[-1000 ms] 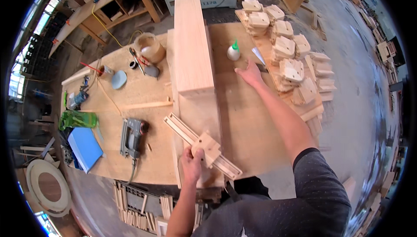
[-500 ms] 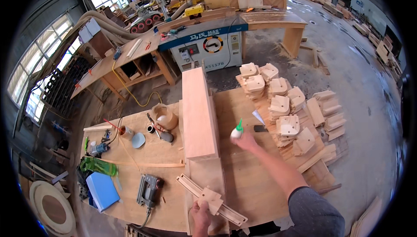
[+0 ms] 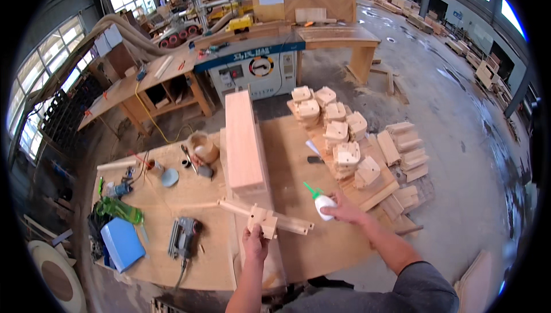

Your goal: The person assembles a wooden decorative piece by applying glue to pre-drilled holes in a carved wooden base and inserting small wooden dowels. They use a hammer to tap the dowels into place and a pneumatic nail gun to secure the components. The person handles various wooden parts, including a large flat board and multiple small dowels, within a workshop environment.

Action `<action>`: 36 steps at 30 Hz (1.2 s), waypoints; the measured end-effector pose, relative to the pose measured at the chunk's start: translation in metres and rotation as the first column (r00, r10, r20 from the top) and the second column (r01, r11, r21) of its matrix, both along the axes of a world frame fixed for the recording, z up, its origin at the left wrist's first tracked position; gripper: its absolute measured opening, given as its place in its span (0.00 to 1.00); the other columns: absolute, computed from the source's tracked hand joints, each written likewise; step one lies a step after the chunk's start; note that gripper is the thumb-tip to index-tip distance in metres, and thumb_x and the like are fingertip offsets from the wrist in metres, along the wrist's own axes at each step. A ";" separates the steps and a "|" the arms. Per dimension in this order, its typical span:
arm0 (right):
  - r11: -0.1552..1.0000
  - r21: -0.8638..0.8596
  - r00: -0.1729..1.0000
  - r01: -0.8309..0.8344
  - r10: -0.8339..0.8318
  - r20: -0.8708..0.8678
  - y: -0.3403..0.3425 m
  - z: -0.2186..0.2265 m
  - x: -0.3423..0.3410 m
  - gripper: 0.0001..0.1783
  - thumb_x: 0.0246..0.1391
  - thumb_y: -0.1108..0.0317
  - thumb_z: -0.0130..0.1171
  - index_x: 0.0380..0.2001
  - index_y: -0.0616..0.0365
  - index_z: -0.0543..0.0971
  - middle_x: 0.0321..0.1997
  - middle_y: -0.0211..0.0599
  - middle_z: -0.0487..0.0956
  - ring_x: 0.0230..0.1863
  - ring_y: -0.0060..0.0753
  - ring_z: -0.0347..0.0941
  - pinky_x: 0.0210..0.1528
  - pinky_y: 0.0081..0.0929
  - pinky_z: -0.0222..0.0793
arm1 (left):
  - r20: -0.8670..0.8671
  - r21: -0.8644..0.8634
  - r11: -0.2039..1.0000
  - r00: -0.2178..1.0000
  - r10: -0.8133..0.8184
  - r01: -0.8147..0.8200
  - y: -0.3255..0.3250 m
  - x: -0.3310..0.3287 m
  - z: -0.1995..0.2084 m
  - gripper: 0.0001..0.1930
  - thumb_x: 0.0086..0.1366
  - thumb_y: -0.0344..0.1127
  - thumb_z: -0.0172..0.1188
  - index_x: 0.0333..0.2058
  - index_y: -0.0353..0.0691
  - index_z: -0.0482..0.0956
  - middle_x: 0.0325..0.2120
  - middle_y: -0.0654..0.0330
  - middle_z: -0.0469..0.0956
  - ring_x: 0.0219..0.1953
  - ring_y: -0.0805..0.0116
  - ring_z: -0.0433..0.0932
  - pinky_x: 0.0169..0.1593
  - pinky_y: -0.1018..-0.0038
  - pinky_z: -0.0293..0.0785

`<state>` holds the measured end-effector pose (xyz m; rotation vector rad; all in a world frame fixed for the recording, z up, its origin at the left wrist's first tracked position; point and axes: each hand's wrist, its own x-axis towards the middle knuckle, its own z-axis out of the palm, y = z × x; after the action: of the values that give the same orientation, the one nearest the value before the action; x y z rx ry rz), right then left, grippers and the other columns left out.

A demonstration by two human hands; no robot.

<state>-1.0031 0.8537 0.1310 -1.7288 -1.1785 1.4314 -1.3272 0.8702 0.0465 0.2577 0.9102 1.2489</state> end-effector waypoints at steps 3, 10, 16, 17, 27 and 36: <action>0.999 0.034 0.999 0.005 -0.003 -0.044 -0.018 0.018 -0.004 0.34 0.56 0.52 0.70 0.59 0.60 0.72 0.50 0.35 0.79 0.46 0.21 0.75 0.44 0.23 0.72 | 0.073 -0.012 0.997 0.995 -0.075 0.076 -0.037 -0.008 0.024 0.18 0.71 0.25 0.54 0.58 0.42 0.67 0.49 0.56 0.78 0.50 0.59 0.81 0.51 0.55 0.83; 0.999 0.050 0.981 0.021 -0.011 -0.195 -0.036 0.072 -0.041 0.33 0.52 0.52 0.72 0.57 0.51 0.73 0.44 0.28 0.79 0.40 0.20 0.73 0.36 0.21 0.68 | 0.145 0.000 0.998 0.988 -0.057 0.058 -0.088 -0.033 0.037 0.27 0.66 0.19 0.55 0.63 0.41 0.63 0.55 0.53 0.77 0.56 0.56 0.79 0.56 0.54 0.80; 1.000 0.019 0.845 -0.019 0.027 -0.533 -0.053 0.026 -0.068 0.39 0.51 0.50 0.73 0.60 0.54 0.68 0.44 0.36 0.79 0.31 0.27 0.77 0.26 0.22 0.69 | 0.152 -0.025 0.999 0.987 0.042 -0.039 -0.109 -0.062 0.012 0.26 0.65 0.18 0.57 0.61 0.39 0.65 0.55 0.53 0.76 0.55 0.58 0.79 0.57 0.56 0.80; 0.999 0.002 0.820 -0.049 0.042 -0.570 -0.056 0.024 -0.076 0.39 0.51 0.51 0.73 0.60 0.55 0.67 0.44 0.37 0.79 0.30 0.28 0.77 0.25 0.21 0.69 | 0.152 -0.015 0.999 0.988 0.040 -0.038 -0.110 -0.066 0.005 0.26 0.65 0.18 0.57 0.60 0.39 0.65 0.55 0.53 0.76 0.55 0.58 0.79 0.57 0.57 0.80; 0.987 0.004 0.936 -0.162 0.155 -0.317 -0.058 0.063 -0.123 0.37 0.49 0.56 0.75 0.59 0.53 0.70 0.42 0.30 0.79 0.33 0.21 0.75 0.30 0.19 0.66 | 0.118 0.008 1.000 0.993 0.007 -0.008 -0.110 -0.067 0.038 0.31 0.61 0.14 0.54 0.63 0.42 0.65 0.57 0.54 0.76 0.57 0.56 0.79 0.57 0.54 0.81; 0.973 0.049 0.945 -0.225 0.231 -0.232 -0.054 0.046 -0.148 0.33 0.51 0.59 0.74 0.57 0.54 0.70 0.41 0.29 0.78 0.37 0.20 0.73 0.36 0.21 0.70 | 0.099 -0.065 0.998 0.995 0.015 -0.009 -0.117 -0.069 0.027 0.30 0.61 0.14 0.53 0.62 0.37 0.64 0.57 0.52 0.74 0.56 0.55 0.79 0.56 0.55 0.82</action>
<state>-1.1514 0.7993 0.1774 -1.3936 -1.2873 1.7017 -1.3965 0.7534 0.0738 0.1378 0.8662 1.2300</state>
